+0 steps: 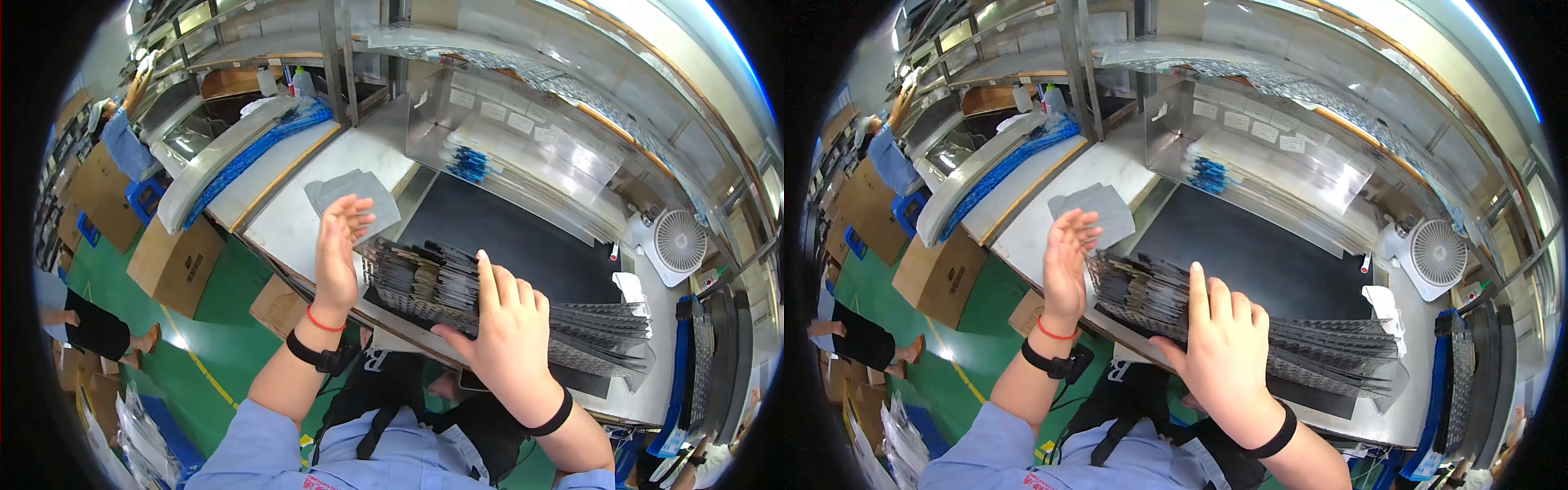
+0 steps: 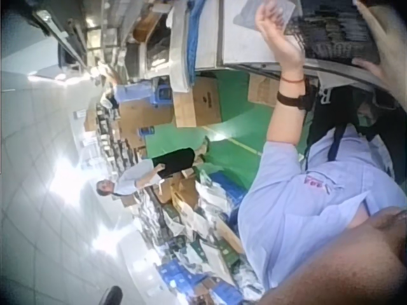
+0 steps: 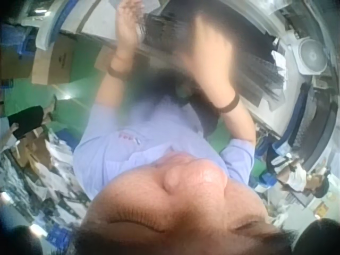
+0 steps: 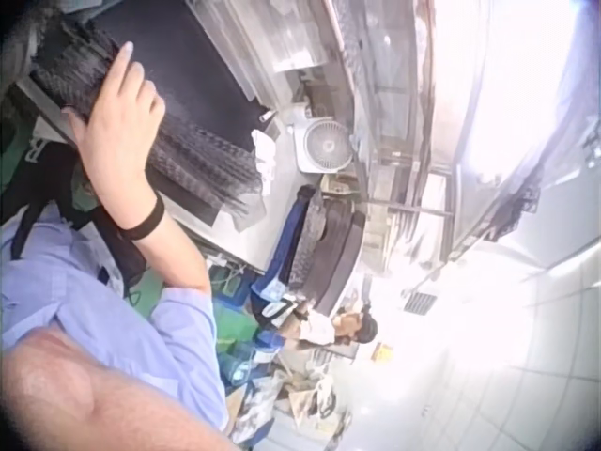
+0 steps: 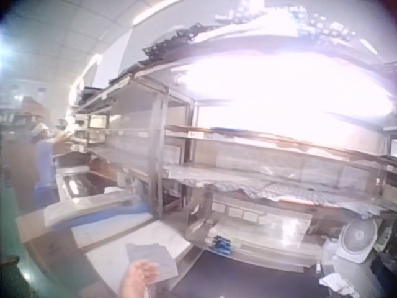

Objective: The person is sorting and stacking flexible keyboard membrane layers at an assembly workstation.

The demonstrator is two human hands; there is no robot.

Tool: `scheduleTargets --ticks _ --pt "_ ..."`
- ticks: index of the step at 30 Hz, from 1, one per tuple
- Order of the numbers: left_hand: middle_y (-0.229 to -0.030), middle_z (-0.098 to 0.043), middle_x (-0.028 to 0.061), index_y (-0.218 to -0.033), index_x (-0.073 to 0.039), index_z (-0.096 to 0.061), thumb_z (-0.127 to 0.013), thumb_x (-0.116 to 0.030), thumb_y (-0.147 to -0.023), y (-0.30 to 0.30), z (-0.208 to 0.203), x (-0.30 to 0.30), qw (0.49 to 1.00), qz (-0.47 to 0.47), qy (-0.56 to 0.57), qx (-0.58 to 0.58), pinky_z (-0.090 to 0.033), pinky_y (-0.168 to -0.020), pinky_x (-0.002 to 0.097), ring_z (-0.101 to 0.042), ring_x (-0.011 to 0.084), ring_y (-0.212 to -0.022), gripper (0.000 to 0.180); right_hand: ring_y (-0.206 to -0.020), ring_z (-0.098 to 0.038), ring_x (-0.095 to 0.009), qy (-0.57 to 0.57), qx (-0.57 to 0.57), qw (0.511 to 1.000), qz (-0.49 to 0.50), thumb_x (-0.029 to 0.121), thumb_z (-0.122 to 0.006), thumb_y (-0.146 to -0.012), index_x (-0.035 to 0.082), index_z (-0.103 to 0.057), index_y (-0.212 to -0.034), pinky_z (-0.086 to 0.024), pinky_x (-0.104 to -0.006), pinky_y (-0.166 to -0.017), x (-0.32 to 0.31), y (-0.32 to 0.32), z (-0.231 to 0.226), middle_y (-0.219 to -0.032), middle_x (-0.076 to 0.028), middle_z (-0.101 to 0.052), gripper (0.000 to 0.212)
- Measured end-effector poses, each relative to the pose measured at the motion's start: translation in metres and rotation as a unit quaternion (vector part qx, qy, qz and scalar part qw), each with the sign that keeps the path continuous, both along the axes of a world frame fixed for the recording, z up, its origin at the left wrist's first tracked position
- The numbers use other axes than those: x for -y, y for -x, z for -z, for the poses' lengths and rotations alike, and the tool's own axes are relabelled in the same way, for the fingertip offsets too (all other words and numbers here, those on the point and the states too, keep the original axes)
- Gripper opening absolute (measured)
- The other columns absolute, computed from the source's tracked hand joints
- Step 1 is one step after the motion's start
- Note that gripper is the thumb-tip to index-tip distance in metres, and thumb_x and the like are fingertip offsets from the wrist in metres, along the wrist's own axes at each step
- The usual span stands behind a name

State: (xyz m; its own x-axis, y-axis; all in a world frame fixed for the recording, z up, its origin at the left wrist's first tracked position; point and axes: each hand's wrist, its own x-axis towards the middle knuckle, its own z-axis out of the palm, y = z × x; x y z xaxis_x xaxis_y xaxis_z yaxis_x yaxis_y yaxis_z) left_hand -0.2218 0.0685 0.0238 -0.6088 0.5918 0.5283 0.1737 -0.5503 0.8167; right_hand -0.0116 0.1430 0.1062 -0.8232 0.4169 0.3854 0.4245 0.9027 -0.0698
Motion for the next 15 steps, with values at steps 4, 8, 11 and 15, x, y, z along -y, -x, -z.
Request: scheduleTargets --ticks 4,8,11,15 --pt "-0.111 -0.054 0.0098 -0.117 0.0 -0.045 -0.035 -0.037 -0.096 -0.013 -0.002 0.004 0.999 -0.016 0.041 -0.031 -0.037 -0.09 0.0305 -0.052 0.0175 -0.097 0.044 -0.098 -0.051 -0.026 -0.001 -0.018 1.0 -0.001 0.043 -0.076 -0.06 -0.005 -0.042 -0.126 -0.037 -0.0401 -0.087 0.001 0.003 0.002 -0.111 -0.013 -0.052 0.088" --pt "-0.097 -0.052 0.0033 -0.112 -0.004 -0.047 -0.042 -0.021 -0.096 -0.001 0.011 0.028 0.995 -0.043 0.083 -0.016 -0.039 -0.082 0.0243 -0.05 0.0103 -0.088 0.023 -0.099 -0.051 -0.027 0.003 -0.029 0.999 -0.022 0.041 -0.077 -0.06 -0.005 -0.042 -0.126 -0.037 -0.0408 -0.088 0.003 0.012 0.001 -0.112 -0.014 -0.052 0.088" --pt "-0.089 -0.049 -0.0007 -0.096 -0.004 -0.052 -0.054 -0.01 -0.091 -0.004 0.012 0.017 0.996 -0.058 0.004 0.065 -0.041 -0.075 0.0212 -0.048 0.0074 -0.081 0.008 -0.101 -0.05 -0.028 -0.009 -0.018 1.0 -0.013 0.038 -0.077 -0.059 -0.005 -0.04 -0.127 -0.035 -0.0404 -0.089 0.005 0.008 -0.002 -0.114 -0.015 -0.052 0.089" --pt "-0.085 -0.051 0.001 -0.089 -0.004 -0.054 -0.06 -0.01 -0.088 -0.005 0.014 0.018 0.995 -0.067 -0.018 -0.071 -0.042 -0.074 0.0226 -0.049 0.0084 -0.078 0.009 -0.101 -0.05 -0.03 -0.025 -0.03 0.999 -0.014 0.038 -0.077 -0.06 -0.007 -0.038 -0.128 -0.035 -0.0407 -0.09 0.011 0.005 -0.001 -0.114 -0.016 -0.051 0.09"
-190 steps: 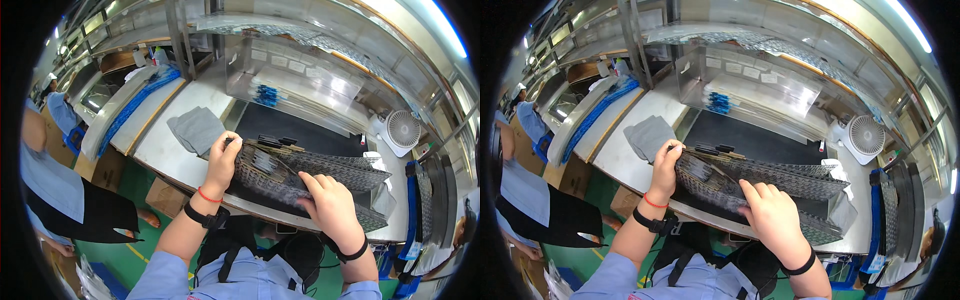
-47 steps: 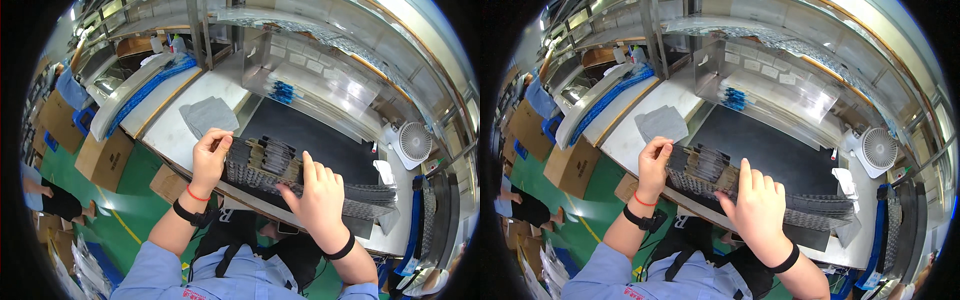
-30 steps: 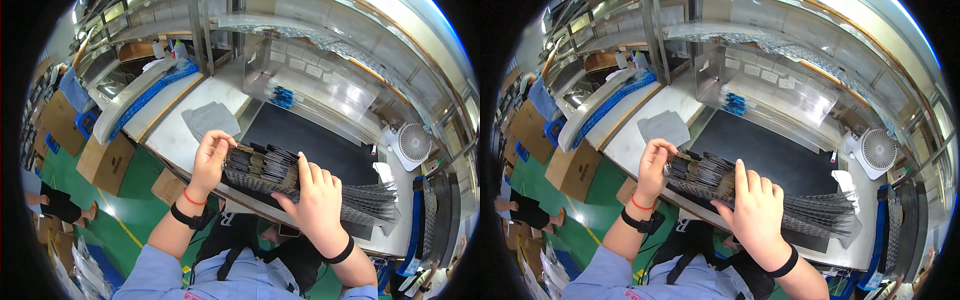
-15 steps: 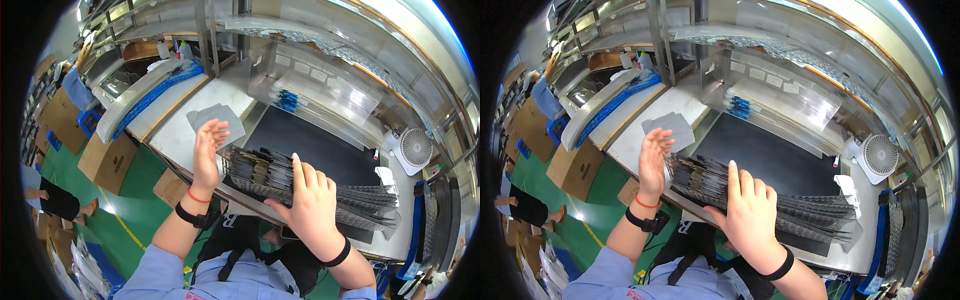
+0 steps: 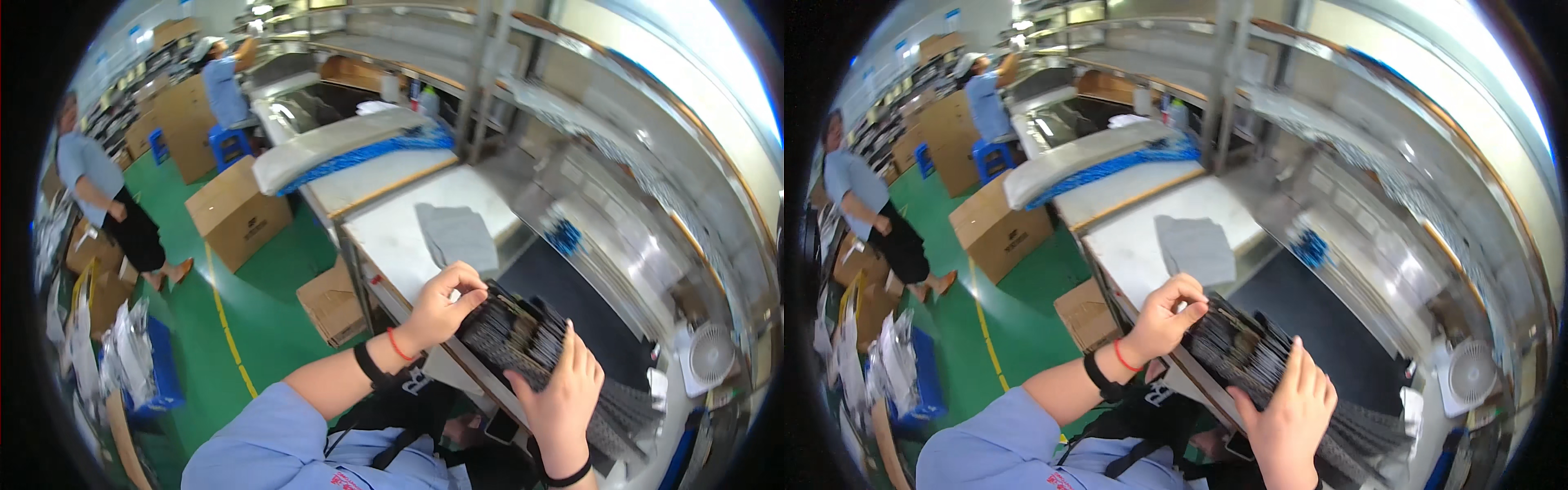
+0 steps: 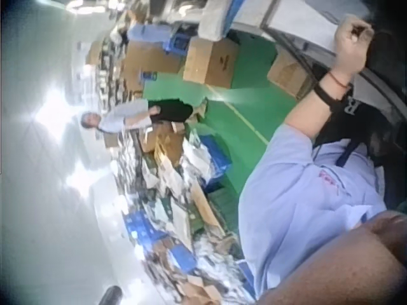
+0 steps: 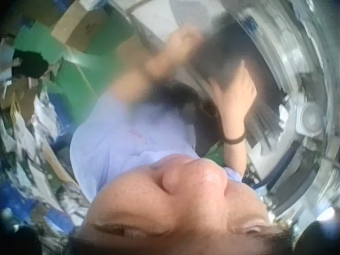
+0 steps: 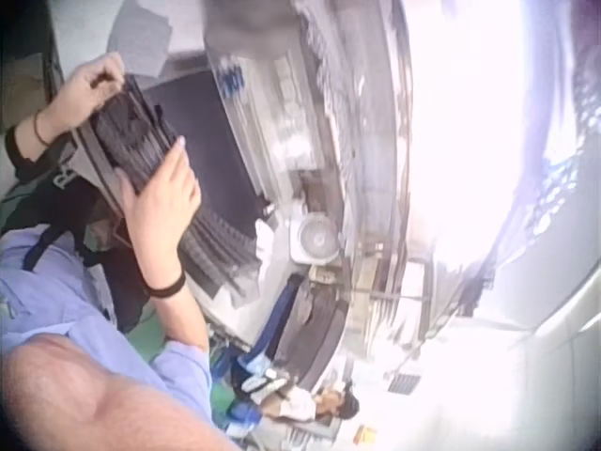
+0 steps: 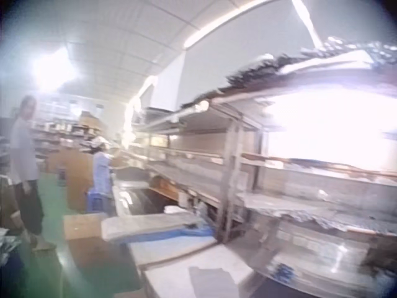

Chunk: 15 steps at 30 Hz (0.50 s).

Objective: The person is sorting and stacking flexible keyboard membrane layers at an assembly workstation.

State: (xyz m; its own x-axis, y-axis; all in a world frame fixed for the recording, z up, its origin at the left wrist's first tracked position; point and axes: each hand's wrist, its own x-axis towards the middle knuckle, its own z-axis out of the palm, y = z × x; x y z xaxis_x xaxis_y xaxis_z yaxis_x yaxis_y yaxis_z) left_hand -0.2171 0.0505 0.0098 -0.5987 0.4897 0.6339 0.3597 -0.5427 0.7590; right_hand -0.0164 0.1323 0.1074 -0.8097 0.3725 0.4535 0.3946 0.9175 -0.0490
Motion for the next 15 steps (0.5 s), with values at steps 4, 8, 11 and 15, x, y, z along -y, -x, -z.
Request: scheduleTargets --ticks 4,8,11,15 --pt "-0.09 -0.057 0.0023 -0.095 -0.004 -0.055 -0.057 -0.012 -0.089 0.0 -0.007 0.01 0.994 -0.047 0.038 -0.095 -0.043 -0.078 0.025 -0.053 0.0101 -0.084 0.01 -0.107 -0.048 -0.032 0.004 0.009 1.0 0.011 0.028 -0.08 -0.056 -0.006 -0.036 -0.129 -0.034 -0.0404 -0.092 0.015 0.005 0.001 -0.116 -0.018 -0.051 0.092" --pt "-0.094 -0.059 0.0037 -0.097 -0.003 -0.055 -0.055 -0.01 -0.09 -0.002 -0.008 0.006 0.996 0.037 0.042 0.07 -0.043 -0.081 0.0254 -0.054 0.01 -0.089 0.01 -0.108 -0.048 -0.032 -0.013 0.005 1.0 0.025 0.028 -0.08 -0.056 -0.006 -0.035 -0.13 -0.034 -0.0405 -0.093 0.012 -0.001 0.002 -0.116 -0.018 -0.051 0.093" --pt "-0.095 -0.057 0.0035 -0.102 -0.003 -0.052 -0.053 -0.009 -0.091 -0.003 -0.008 -0.001 0.991 0.085 0.033 0.095 -0.042 -0.083 0.0249 -0.053 0.0097 -0.091 0.013 -0.105 -0.049 -0.031 -0.003 0.002 1.0 0.005 0.035 -0.078 -0.059 -0.007 -0.037 -0.129 -0.034 -0.0408 -0.091 0.005 0.002 0.003 -0.116 -0.017 -0.05 0.091" --pt "-0.105 -0.052 0.0056 -0.109 -0.003 -0.048 -0.048 -0.012 -0.092 -0.002 -0.009 -0.006 0.999 0.018 0.045 0.019 -0.039 -0.087 0.0272 -0.048 0.0117 -0.097 0.019 -0.104 -0.049 -0.03 0.0 0.01 1.0 -0.001 0.039 -0.077 -0.061 -0.006 -0.037 -0.128 -0.034 -0.0415 -0.092 -0.005 0.004 0.003 -0.117 -0.017 -0.05 0.09"
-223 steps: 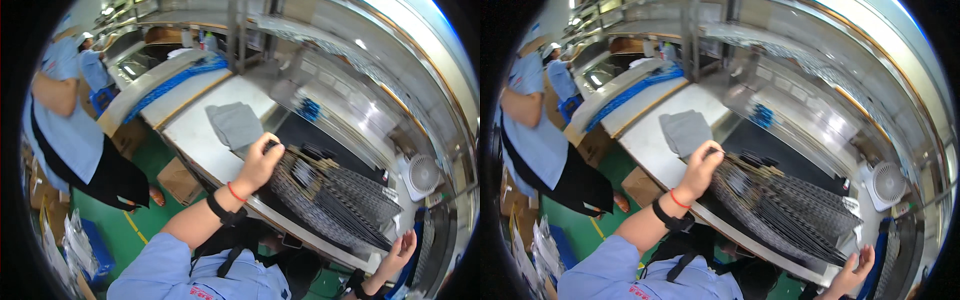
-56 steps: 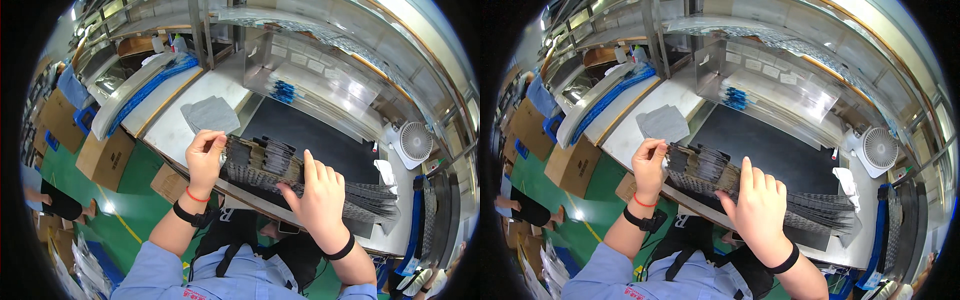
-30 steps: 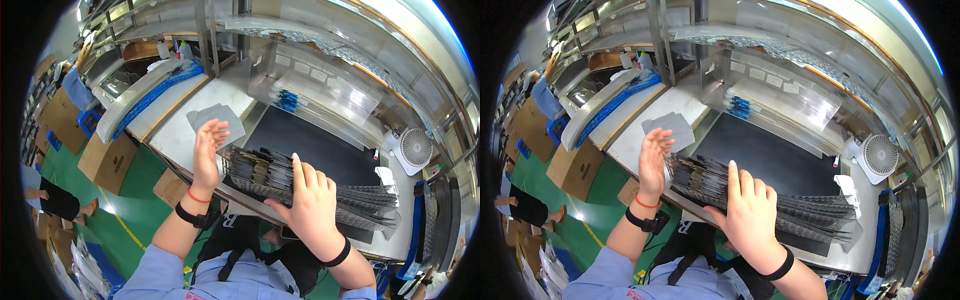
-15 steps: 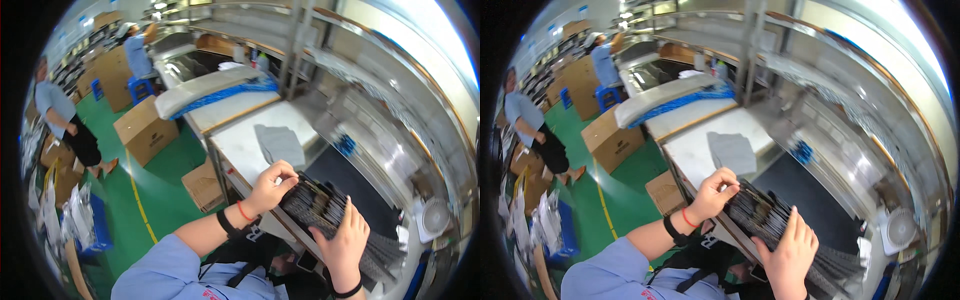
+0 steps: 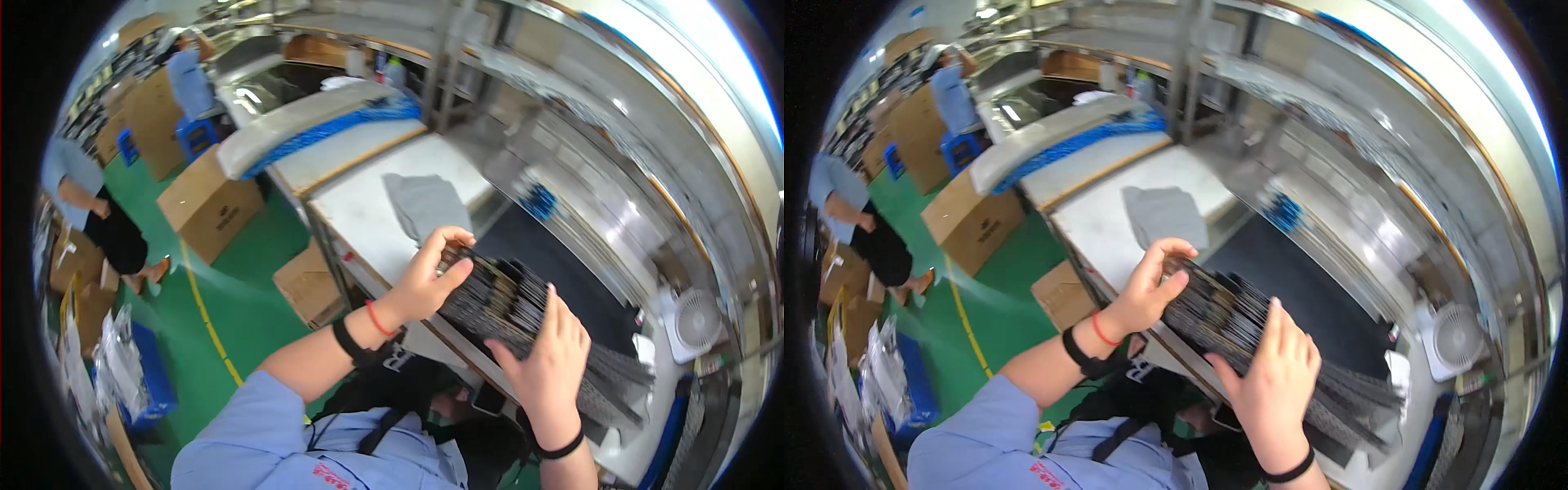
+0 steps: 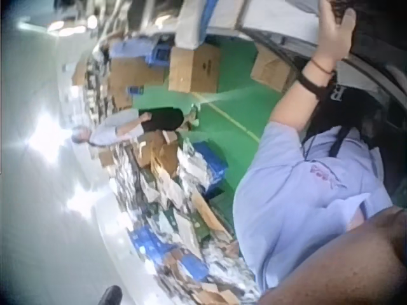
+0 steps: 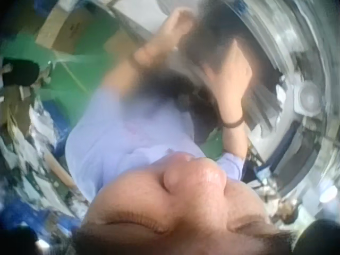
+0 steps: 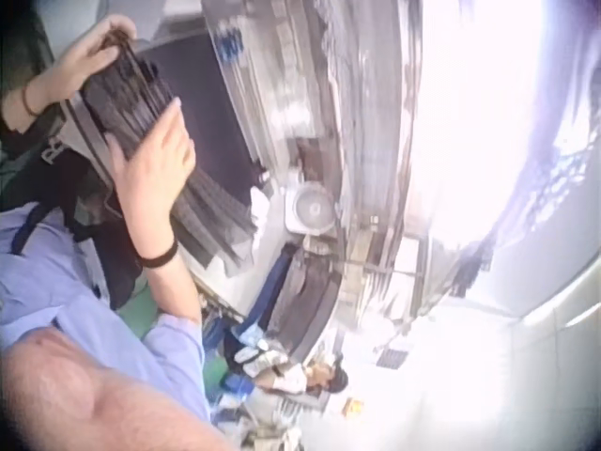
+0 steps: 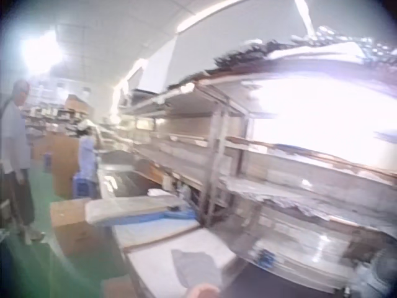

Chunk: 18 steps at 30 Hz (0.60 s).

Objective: The person is sorting and stacking flexible keyboard membrane layers at an assembly workstation.

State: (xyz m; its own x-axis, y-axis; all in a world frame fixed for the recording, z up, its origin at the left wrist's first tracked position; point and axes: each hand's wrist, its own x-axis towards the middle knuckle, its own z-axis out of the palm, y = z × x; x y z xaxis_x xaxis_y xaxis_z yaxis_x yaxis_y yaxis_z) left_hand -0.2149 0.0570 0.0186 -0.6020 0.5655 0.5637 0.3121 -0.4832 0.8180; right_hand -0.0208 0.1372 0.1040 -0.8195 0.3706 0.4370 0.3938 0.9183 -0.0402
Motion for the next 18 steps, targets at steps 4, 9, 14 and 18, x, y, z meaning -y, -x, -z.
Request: scheduleTargets --ticks 4,9,14,18 --pt "-0.113 -0.049 0.0074 -0.118 -0.002 -0.044 -0.037 -0.025 -0.096 0.008 -0.001 0.005 0.995 -0.089 -0.022 0.05 -0.034 -0.093 0.0318 -0.045 0.0171 -0.102 0.033 -0.106 -0.05 -0.029 0.003 0.008 1.0 -0.006 0.04 -0.076 -0.062 -0.007 -0.036 -0.129 -0.036 -0.0431 -0.095 -0.002 0.0 0.0 -0.118 -0.019 -0.05 0.091" --pt "-0.123 -0.047 0.0124 -0.129 -0.002 -0.035 -0.027 -0.047 -0.095 -0.009 0.005 -0.012 0.996 0.077 -0.029 -0.027 -0.03 -0.099 0.0344 -0.044 0.0206 -0.11 0.057 -0.108 -0.05 -0.029 0.017 -0.003 1.0 -0.005 0.041 -0.075 -0.063 -0.009 -0.038 -0.127 -0.037 -0.043 -0.096 -0.007 -0.005 0.0 -0.12 -0.02 -0.05 0.089" --pt "-0.125 -0.048 0.0134 -0.13 -0.001 -0.036 -0.021 -0.052 -0.095 -0.016 0.0 -0.011 0.994 0.089 0.012 -0.058 -0.03 -0.099 0.0366 -0.047 0.0229 -0.108 0.063 -0.111 -0.049 -0.029 0.025 -0.003 1.0 0.003 0.041 -0.074 -0.064 -0.009 -0.038 -0.127 -0.037 -0.0425 -0.097 -0.005 -0.008 -0.001 -0.122 -0.02 -0.049 0.088" --pt "-0.122 -0.05 0.0141 -0.133 0.0 -0.033 -0.022 -0.055 -0.094 0.003 -0.005 -0.004 0.987 0.026 -0.04 0.156 -0.032 -0.099 0.0353 -0.047 0.0218 -0.111 0.069 -0.112 -0.049 -0.03 0.029 -0.014 0.999 0.002 0.041 -0.074 -0.064 -0.009 -0.04 -0.127 -0.036 -0.0427 -0.098 -0.005 -0.009 0.002 -0.122 -0.02 -0.049 0.087"
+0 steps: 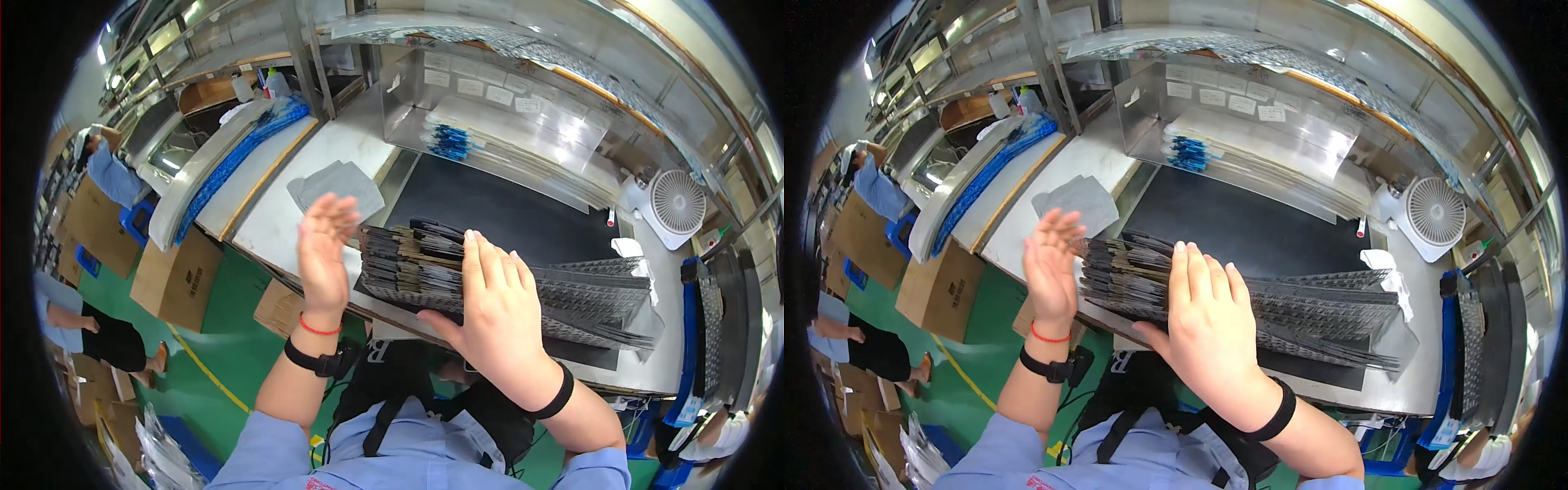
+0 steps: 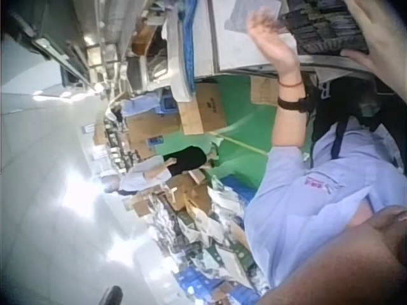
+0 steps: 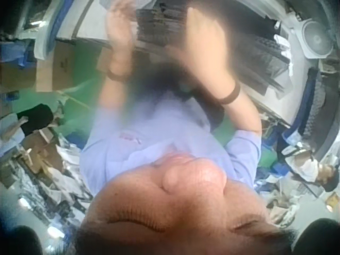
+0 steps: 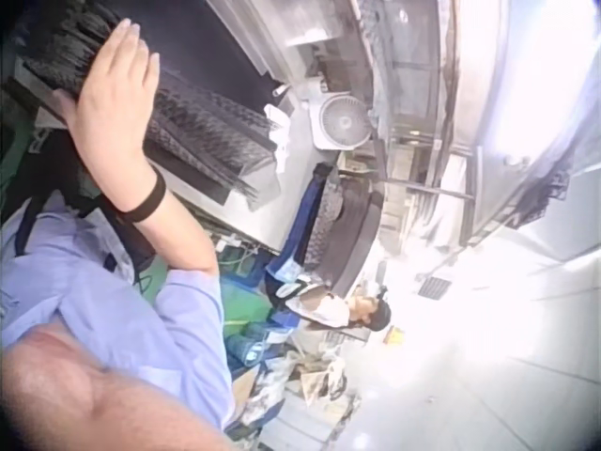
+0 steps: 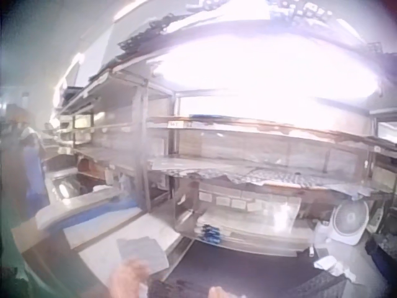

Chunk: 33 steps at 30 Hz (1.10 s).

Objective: The person is sorting and stacking flexible keyboard membrane layers at an assembly workstation.

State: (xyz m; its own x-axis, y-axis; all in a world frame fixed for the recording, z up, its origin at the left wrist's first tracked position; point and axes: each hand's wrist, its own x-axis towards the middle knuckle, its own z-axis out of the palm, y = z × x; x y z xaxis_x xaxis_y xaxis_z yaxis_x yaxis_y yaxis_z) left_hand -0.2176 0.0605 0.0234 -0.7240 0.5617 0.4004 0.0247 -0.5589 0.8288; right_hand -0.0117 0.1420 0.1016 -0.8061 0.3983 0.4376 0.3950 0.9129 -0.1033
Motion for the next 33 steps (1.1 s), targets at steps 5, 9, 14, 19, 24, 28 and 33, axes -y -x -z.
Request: scheduleTargets --ticks 5,9,14,19,24,28,33 --pt "-0.113 -0.054 0.013 -0.125 -0.001 -0.042 -0.024 -0.05 -0.094 -0.02 0.002 -0.002 0.99 0.05 0.028 -0.125 -0.036 -0.092 0.0329 -0.049 0.0189 -0.103 0.06 -0.113 -0.048 -0.031 0.002 -0.001 1.0 0.0 0.04 -0.074 -0.065 -0.009 -0.041 -0.126 -0.036 -0.0431 -0.098 0.002 0.0 0.002 -0.123 -0.02 -0.049 0.085" --pt "-0.103 -0.056 0.0109 -0.119 0.0 -0.045 -0.027 -0.05 -0.093 -0.01 -0.006 -0.011 0.999 0.003 0.019 -0.042 -0.039 -0.087 0.0302 -0.051 0.0155 -0.095 0.059 -0.114 -0.048 -0.032 0.0 -0.011 1.0 -0.009 0.04 -0.074 -0.065 -0.009 -0.041 -0.125 -0.036 -0.0431 -0.098 0.001 -0.001 0.002 -0.122 -0.021 -0.049 0.084" --pt "-0.089 -0.058 0.0059 -0.111 0.0 -0.051 -0.046 -0.025 -0.093 -0.018 -0.011 -0.009 0.988 0.142 0.047 -0.027 -0.042 -0.078 0.0237 -0.053 0.0101 -0.084 0.031 -0.114 -0.048 -0.032 -0.002 -0.017 1.0 0.009 0.039 -0.074 -0.065 -0.009 -0.043 -0.123 -0.037 -0.0436 -0.097 -0.004 -0.002 0.002 -0.12 -0.021 -0.05 0.082" --pt "-0.083 -0.058 0.0054 -0.094 0.0 -0.056 -0.05 -0.011 -0.086 -0.013 0.003 -0.011 0.99 0.142 0.022 -0.011 -0.042 -0.066 0.0193 -0.051 0.0071 -0.072 0.015 -0.111 -0.049 -0.032 0.0 -0.025 1.0 -0.001 0.038 -0.074 -0.064 -0.009 -0.045 -0.121 -0.036 -0.0435 -0.098 -0.001 -0.004 0.004 -0.115 -0.021 -0.052 0.079" --pt "-0.081 -0.059 0.0075 -0.097 0.0 -0.055 -0.047 -0.008 -0.083 -0.01 0.005 -0.008 0.983 0.179 0.001 -0.033 -0.042 -0.065 0.0204 -0.052 0.0084 -0.071 0.018 -0.105 -0.051 -0.03 0.021 -0.032 0.999 -0.002 0.038 -0.075 -0.063 -0.008 -0.046 -0.12 -0.036 -0.0441 -0.098 -0.006 -0.005 -0.003 -0.108 -0.018 -0.053 0.079" --pt "-0.084 -0.058 0.0089 -0.102 0.0 -0.052 -0.047 -0.016 -0.084 -0.015 -0.001 -0.009 0.985 0.168 0.007 -0.039 -0.044 -0.069 0.0246 -0.053 0.0128 -0.075 0.025 -0.104 -0.052 -0.029 0.014 0.01 1.0 -0.004 0.039 -0.076 -0.062 -0.008 -0.044 -0.123 -0.035 -0.0447 -0.098 -0.003 -0.006 -0.003 -0.109 -0.017 -0.053 0.083" --pt "-0.106 -0.053 0.0098 -0.119 -0.002 -0.043 -0.04 -0.038 -0.089 -0.015 -0.002 -0.004 0.999 0.002 -0.001 -0.052 -0.04 -0.085 0.0307 -0.049 0.0158 -0.094 0.047 -0.111 -0.049 -0.031 0.007 0.005 1.0 -0.006 0.038 -0.075 -0.063 -0.007 -0.042 -0.125 -0.034 -0.0447 -0.099 0.001 -0.008 -0.002 -0.118 -0.018 -0.051 0.084"
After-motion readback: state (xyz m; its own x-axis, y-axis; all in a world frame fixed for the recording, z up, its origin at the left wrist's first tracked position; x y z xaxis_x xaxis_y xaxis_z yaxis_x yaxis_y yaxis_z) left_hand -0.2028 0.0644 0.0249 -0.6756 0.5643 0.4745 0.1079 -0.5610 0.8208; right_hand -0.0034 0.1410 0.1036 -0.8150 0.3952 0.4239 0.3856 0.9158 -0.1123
